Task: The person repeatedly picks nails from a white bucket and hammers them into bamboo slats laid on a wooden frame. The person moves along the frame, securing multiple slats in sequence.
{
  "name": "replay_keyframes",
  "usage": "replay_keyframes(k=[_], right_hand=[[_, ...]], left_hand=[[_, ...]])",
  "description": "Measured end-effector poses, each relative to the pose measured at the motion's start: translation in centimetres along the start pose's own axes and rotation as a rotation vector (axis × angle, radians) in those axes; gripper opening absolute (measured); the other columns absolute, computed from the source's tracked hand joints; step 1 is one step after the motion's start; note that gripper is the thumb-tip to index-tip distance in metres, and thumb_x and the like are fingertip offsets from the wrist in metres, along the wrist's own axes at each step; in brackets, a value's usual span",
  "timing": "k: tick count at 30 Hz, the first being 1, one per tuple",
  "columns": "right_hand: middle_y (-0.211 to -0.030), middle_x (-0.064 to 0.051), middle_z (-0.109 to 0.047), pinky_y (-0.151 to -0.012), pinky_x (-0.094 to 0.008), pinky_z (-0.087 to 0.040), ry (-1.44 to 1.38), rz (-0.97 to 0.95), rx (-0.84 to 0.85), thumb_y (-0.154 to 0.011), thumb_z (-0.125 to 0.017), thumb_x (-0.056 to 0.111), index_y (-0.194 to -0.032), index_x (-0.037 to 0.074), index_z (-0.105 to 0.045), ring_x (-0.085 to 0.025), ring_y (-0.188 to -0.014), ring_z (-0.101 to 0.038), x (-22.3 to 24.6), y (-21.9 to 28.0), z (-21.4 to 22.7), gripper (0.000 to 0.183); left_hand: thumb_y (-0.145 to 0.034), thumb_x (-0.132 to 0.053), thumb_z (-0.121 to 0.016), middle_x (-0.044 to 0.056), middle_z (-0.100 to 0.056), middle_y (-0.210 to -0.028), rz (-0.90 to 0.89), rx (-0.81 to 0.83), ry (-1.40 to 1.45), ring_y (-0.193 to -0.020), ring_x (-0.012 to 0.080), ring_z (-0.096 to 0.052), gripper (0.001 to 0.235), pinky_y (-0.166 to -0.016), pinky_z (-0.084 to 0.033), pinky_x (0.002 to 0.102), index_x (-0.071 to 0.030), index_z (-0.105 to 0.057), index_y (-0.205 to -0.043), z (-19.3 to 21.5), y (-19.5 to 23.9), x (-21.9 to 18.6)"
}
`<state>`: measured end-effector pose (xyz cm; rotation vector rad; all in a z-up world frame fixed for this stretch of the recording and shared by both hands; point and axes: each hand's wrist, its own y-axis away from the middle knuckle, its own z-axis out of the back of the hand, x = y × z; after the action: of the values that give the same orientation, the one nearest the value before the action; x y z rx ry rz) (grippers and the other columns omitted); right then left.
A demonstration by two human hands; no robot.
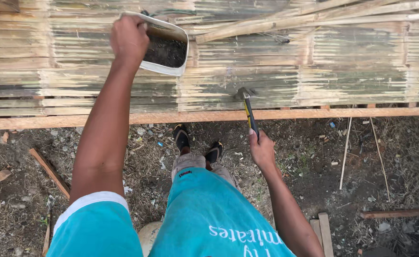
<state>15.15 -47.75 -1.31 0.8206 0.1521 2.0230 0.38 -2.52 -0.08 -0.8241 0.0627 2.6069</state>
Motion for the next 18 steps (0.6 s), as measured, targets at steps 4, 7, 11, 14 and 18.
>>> replay_keyframes(k=[4,7,11,14,18], right_hand=[[-0.066,-0.023,-0.065,-0.062,-0.054,-0.05,-0.144,0.01,0.006,-0.103,-0.046,0.047,-0.101,0.0,-0.059,-0.043,-0.064,-0.07,-1.4,-0.3,0.5,0.049],[-0.072,-0.026,-0.067,-0.065,-0.058,-0.05,-0.097,0.056,0.017,-0.104,-0.045,0.043,-0.106,0.0,-0.057,-0.048,-0.071,-0.069,-2.9,0.5,-0.5,0.045],[-0.076,-0.028,-0.067,-0.067,-0.06,-0.049,-0.022,0.019,0.082,-0.104,-0.047,0.043,-0.106,-0.001,-0.057,-0.051,-0.075,-0.066,-4.5,-0.2,-1.3,0.045],[-0.072,-0.024,-0.068,-0.066,-0.056,-0.048,-0.009,-0.009,0.122,-0.105,-0.047,0.044,-0.102,0.001,-0.059,-0.046,-0.072,-0.067,-5.1,-0.4,-0.3,0.045],[-0.063,-0.014,-0.062,-0.053,-0.046,-0.046,-0.12,-0.122,0.173,-0.105,-0.046,0.045,-0.094,0.0,-0.06,-0.031,-0.056,-0.063,-3.3,-0.5,2.4,0.048]], left_hand=[[-0.105,-0.006,-0.065,0.02,-0.076,-0.099,-0.27,-0.162,0.296,-0.086,0.0349,-0.075,0.01,-0.077,-0.058,0.045,0.0,-0.07,-0.11,-1.9,5.1,-3.7],[-0.101,-0.008,-0.061,0.015,-0.077,-0.085,-0.139,0.121,0.545,-0.076,0.0164,-0.076,0.017,-0.068,-0.06,0.036,0.0,-0.065,-0.116,-8.0,13.0,-7.5],[-0.1,-0.013,-0.065,0.011,-0.077,-0.101,0.134,0.407,0.473,-0.083,0.0191,-0.077,0.016,-0.071,-0.063,0.036,-0.01,-0.07,-0.114,-16.4,19.3,-9.6],[-0.096,-0.015,-0.069,0.007,-0.076,-0.116,0.006,0.344,0.355,-0.11,0.0262,-0.069,0.013,-0.098,-0.051,0.045,-0.015,-0.077,-0.106,-20.2,22.5,-9.2],[-0.094,-0.02,-0.07,-0.003,-0.071,-0.132,-0.215,0.21,0.269,-0.143,0.019,-0.047,0.011,-0.125,-0.017,0.045,-0.023,-0.08,-0.093,-22.4,22.6,-7.9]])
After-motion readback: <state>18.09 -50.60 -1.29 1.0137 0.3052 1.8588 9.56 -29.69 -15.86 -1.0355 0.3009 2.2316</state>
